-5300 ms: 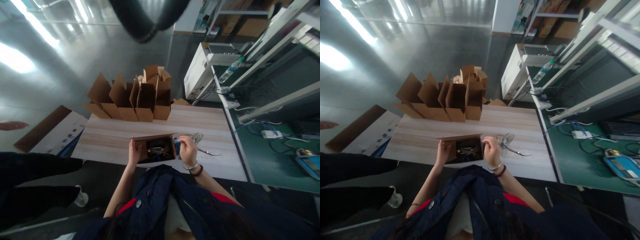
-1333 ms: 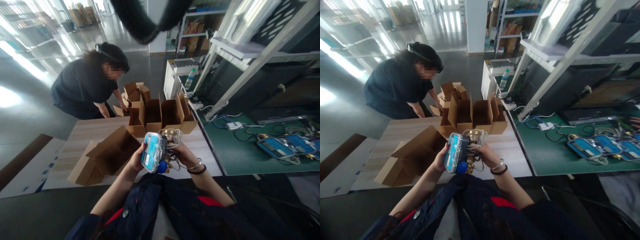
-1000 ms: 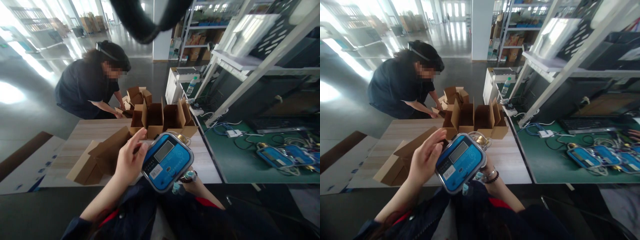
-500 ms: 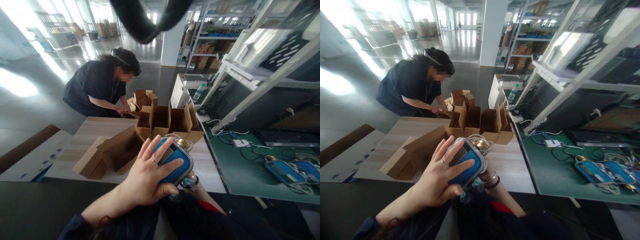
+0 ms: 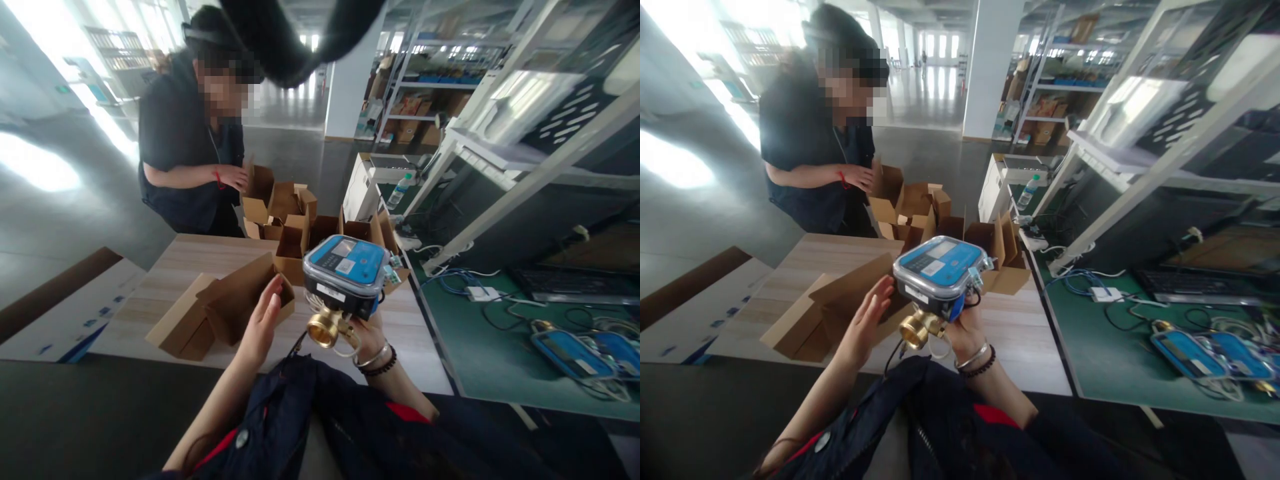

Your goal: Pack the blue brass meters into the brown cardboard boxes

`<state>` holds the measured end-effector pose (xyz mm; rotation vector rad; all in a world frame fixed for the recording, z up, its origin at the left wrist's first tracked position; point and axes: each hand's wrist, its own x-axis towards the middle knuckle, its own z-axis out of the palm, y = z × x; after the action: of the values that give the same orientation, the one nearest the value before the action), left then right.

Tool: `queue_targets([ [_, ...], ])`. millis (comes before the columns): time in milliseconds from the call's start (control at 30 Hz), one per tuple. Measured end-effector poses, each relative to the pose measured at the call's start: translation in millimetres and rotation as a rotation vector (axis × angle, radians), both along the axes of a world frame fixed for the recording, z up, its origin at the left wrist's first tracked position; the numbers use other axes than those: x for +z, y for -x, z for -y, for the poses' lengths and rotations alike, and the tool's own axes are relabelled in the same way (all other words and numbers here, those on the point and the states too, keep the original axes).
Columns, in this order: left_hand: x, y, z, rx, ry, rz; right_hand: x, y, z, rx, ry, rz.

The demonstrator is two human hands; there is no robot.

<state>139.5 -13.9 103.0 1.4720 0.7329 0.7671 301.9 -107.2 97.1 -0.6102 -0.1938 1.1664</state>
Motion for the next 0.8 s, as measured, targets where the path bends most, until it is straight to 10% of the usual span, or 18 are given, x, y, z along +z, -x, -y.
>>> queue_targets([
  [133, -21.8, -5, 13, -0.303, 0.499, 0.147, 37.0, 1, -8, 0.039, -0.022, -0.059],
  [300, -8.1, 15, 15, -0.511, 0.534, 0.112, 56.2, 5, -11, 0.076, -0.059, -0.122],
  [633, 28.5, 39, -6, -0.499, 1.034, 0.230, 27.9, -1, -8, 0.038, -0.021, -0.165],
  [800, 37.9, 48, -7, -0.489, 1.032, 0.340, 13.8, -8, -8, -0.012, 0.045, -0.131],
])
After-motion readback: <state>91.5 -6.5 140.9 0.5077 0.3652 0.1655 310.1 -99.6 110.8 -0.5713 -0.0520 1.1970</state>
